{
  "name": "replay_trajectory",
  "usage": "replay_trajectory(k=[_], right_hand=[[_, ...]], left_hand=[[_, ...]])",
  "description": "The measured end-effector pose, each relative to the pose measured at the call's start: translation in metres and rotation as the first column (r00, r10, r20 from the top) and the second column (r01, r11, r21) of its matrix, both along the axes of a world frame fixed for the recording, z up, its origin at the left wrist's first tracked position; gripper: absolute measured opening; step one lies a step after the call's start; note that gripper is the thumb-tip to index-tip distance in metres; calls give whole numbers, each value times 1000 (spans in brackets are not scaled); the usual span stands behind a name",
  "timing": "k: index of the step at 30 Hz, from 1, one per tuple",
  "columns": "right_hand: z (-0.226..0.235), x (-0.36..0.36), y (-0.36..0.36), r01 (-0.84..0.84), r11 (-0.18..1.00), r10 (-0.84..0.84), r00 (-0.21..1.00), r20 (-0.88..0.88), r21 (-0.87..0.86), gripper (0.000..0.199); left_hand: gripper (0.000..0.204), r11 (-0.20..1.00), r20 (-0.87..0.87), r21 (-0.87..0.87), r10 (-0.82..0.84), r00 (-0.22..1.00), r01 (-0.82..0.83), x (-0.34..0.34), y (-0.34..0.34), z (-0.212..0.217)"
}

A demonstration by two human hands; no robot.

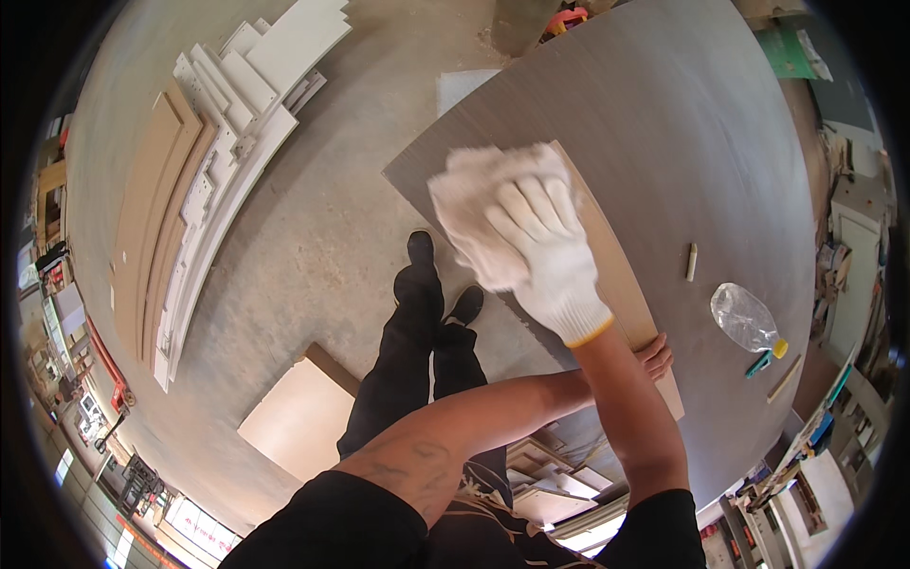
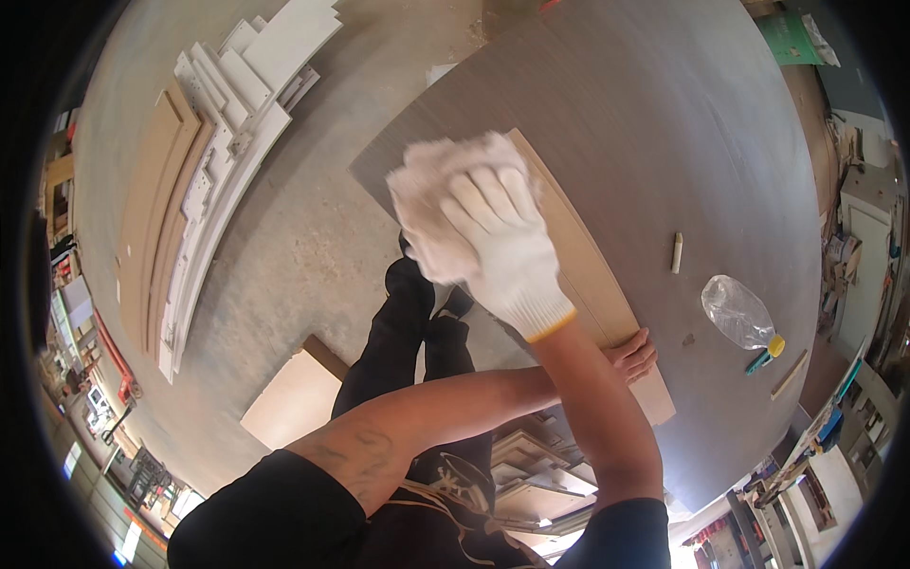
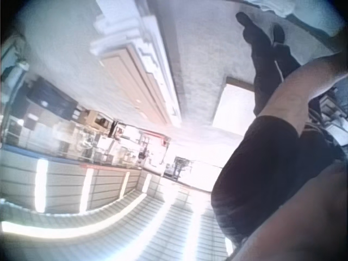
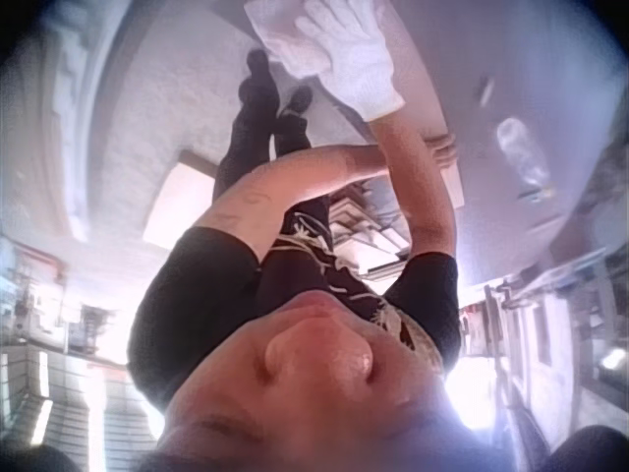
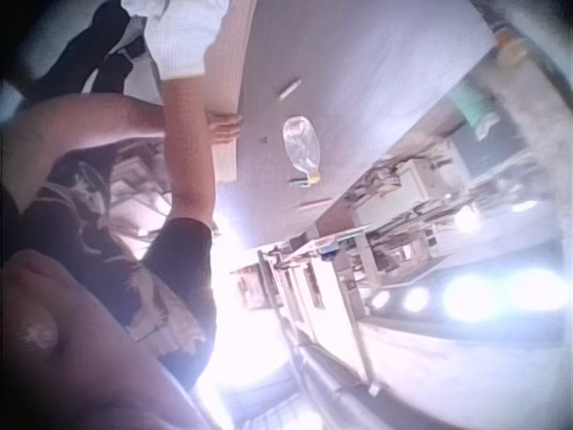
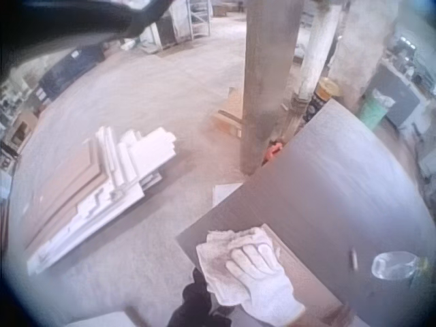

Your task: The person wipes several small wooden planks with a white cloth on a workbench in a workshop. They handle each plank individually, wiping both sides, then place them on a nearby stack. The person also moves a larger board and picks up a glue gun before the clip ends.

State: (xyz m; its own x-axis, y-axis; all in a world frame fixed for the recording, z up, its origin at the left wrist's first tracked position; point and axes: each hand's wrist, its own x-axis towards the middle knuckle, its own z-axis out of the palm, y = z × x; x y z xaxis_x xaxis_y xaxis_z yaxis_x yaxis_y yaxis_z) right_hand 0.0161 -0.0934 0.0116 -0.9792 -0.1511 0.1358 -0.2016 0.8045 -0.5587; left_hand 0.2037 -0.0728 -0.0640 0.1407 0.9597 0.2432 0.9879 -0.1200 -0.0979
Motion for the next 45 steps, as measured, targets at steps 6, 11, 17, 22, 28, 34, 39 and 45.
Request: replay_trajectory(k=[6,11,17,22,28,34,39,45], right_hand=[[-17,46,6,-12,1000,14,998,55,-25,43],[4,79,30,-108,994,105,987,120,21,44],[-7,-14,-10,-71,997,69,996,-48,-40,47],[8,96,56,-282,952,304,914,270,-116,49],[-10,86,52,168,952,-184,982,39,256,53],[-21,-3,1,147,988,-148,989,-11,-54,55],[9,84,40,-35,999,32,982,187,15,64],[-10,5,17,262,965,-261,964,-55,6,56]], left_hand=[[67,1000,68,3,11,998,-12,0,0,0],[75,997,-130,-77,18,991,-29,0,1,2],[70,999,-79,-38,30,996,-33,10,0,-9],[62,986,-221,-13,157,963,-164,30,19,-29],[68,996,-124,-9,89,988,-91,8,1,-13],[87,994,240,-76,-60,969,81,-17,-9,23],[88,986,10,-148,-74,997,74,-23,-9,23],[64,990,182,-83,-97,978,114,-30,-12,29]])
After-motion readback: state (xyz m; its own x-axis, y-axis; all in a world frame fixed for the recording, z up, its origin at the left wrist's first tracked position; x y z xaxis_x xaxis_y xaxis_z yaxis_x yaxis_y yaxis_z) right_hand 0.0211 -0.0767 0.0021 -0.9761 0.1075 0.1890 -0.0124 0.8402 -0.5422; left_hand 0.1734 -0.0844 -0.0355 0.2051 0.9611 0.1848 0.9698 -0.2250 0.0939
